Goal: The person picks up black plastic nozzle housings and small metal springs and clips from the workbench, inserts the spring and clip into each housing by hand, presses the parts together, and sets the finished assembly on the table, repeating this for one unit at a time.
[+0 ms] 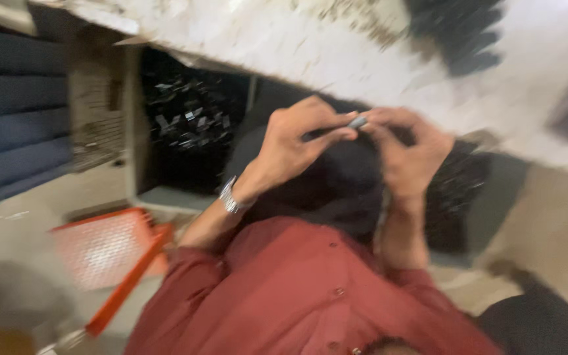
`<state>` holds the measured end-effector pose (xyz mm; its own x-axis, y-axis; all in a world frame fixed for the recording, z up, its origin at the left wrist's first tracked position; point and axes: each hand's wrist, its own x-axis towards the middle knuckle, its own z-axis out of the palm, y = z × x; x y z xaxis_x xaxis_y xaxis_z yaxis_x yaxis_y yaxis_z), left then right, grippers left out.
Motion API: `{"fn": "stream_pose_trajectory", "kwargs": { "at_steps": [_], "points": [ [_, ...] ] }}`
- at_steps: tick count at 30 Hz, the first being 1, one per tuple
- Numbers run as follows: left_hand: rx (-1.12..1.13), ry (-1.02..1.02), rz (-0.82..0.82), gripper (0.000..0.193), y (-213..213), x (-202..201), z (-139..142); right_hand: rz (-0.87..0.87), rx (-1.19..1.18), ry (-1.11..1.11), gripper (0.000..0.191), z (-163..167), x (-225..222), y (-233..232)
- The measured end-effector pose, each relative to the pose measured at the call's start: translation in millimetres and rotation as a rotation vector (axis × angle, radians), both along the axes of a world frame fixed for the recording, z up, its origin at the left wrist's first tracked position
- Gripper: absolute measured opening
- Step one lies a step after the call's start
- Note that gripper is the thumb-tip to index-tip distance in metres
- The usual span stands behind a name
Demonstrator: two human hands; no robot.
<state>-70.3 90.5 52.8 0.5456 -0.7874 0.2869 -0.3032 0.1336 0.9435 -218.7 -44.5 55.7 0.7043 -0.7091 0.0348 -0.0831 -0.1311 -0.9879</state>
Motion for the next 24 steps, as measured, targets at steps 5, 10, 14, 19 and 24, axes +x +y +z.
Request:
{"fn": "stream_pose_trajectory", "kwargs": {
  "at_steps": [5,10,14,19,24],
  "points": [
    [0.359,0.17,-0.409,0.02,6,21,-2,0.084,0.343,0.043,0.021,-10,-21,-3],
    [0.093,-0.092,-0.384,0.018,-59,83,13,0.166,0.251,-0.244,0.023,-3,-43,-4],
    [0.127,-0.404,0.15,0.036,-133,154,15,0.153,0.243,-0.386,0.026,3,-65,-7],
    [0.035,-0.459,0.144,0.029,-149,155,11,-0.031,0.491,-0.541,0.022,1,-75,-5],
    [-0.039,-0.406,0.15,0.025,-107,86,26,-0.022,0.685,-0.46,0.029,-17,-70,-5]
  ]
}}
